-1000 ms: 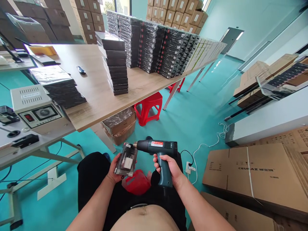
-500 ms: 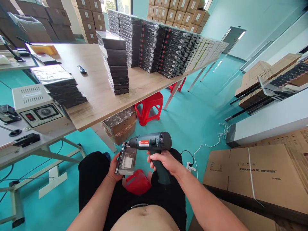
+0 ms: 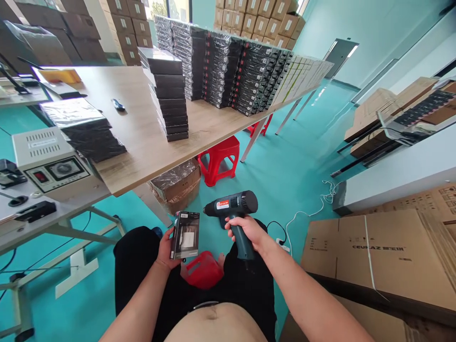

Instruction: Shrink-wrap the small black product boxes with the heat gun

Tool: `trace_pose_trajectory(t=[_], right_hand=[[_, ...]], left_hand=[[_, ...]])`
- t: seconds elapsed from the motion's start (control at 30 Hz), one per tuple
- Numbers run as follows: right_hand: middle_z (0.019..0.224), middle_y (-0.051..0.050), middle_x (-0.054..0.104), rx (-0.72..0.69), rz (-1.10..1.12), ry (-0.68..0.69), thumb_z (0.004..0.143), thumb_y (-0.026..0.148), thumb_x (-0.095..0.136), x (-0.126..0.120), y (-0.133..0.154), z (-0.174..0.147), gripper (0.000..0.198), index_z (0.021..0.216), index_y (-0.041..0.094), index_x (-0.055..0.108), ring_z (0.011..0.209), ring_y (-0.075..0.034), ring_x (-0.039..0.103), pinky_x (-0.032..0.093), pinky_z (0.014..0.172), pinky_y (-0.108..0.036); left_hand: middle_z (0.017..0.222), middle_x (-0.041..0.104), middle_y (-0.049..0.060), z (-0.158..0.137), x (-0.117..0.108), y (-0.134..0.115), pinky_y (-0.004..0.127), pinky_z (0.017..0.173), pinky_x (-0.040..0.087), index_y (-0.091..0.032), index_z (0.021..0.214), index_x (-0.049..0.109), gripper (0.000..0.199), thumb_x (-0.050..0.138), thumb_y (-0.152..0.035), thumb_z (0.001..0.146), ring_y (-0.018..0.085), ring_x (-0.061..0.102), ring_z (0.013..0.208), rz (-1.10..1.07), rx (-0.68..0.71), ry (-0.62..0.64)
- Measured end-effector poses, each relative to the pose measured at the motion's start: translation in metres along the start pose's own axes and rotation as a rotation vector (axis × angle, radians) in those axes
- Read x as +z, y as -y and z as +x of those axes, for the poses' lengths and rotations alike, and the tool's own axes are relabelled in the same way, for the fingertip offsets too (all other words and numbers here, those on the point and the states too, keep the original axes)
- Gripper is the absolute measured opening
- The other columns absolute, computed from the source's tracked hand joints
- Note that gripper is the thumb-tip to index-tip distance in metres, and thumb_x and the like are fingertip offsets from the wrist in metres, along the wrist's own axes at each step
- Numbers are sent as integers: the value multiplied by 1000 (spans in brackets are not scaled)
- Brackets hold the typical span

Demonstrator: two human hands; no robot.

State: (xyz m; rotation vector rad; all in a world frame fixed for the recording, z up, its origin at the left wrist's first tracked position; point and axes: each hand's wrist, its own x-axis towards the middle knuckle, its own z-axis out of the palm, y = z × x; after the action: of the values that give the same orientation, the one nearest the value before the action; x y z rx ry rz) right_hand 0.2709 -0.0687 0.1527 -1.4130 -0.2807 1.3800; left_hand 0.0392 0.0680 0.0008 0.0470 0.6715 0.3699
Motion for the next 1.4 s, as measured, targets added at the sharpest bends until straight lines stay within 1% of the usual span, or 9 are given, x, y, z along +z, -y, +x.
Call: trace_pose_trajectory(t=[0.13,0.3,0.5,0.57,0.77,0.97,1.13,1.3,1.4], right_hand=[[72,-6,69,51,-52,57,70,22,64,-14,-1,-17,23,90,11,64,55,-14,63,48,44,-23],[73,-8,71,171,-310,347,69,23,66,-22,-4,-38,24,89,10,67,53,-15,63,48,44,-24],[76,-4,69,12,-141,119,72,25,63,-13,3,-17,27,96,14,64,58,-13,63,50,48,-23],[74,-5,69,28,-166,125,70,24,65,-12,5,-16,26,93,13,65,56,-14,63,50,46,-23],[73,-7,71,224,-333,429,69,24,68,-23,-15,-44,25,90,11,69,53,-14,62,48,45,-23],[74,-5,70,140,-122,97,70,26,63,-27,-30,-49,27,93,12,65,55,-13,62,48,45,-22],[78,-7,69,142,-42,267,71,25,62,-12,-38,-57,29,96,10,65,56,-13,62,47,46,-22],[76,-5,68,48,30,45,72,27,63,-2,-45,-51,28,95,11,64,57,-13,62,48,48,-22],[76,-7,69,95,-51,123,72,25,63,0,-47,-52,27,94,10,65,57,-14,63,48,47,-23]], left_hand=[[86,75,14,0,4,0,46,79,56,-11,93,68,31,57,-37,82,32,71,87,26,13,-1],[81,75,12,-2,11,0,47,80,55,-12,94,68,31,55,-37,83,33,70,88,19,-1,2],[84,74,13,0,6,1,48,80,55,-12,94,68,33,56,-40,82,33,70,89,57,-14,-35],[86,74,13,1,3,0,48,80,55,-11,95,68,32,56,-39,82,32,70,88,55,5,-23],[98,73,14,1,-2,-1,50,87,52,-12,117,62,46,53,-43,84,33,68,97,7,73,63],[104,71,8,10,-2,1,52,89,51,-20,120,58,40,59,-39,85,27,68,93,1,257,6],[99,71,9,21,-7,3,49,85,53,-18,109,61,38,59,-47,84,27,68,91,0,263,-78],[101,69,13,21,-11,4,55,83,53,-18,103,59,39,54,-53,85,31,67,95,21,247,-69],[93,68,12,21,-11,4,49,76,57,-17,102,58,39,50,-53,88,28,68,87,14,230,-109]])
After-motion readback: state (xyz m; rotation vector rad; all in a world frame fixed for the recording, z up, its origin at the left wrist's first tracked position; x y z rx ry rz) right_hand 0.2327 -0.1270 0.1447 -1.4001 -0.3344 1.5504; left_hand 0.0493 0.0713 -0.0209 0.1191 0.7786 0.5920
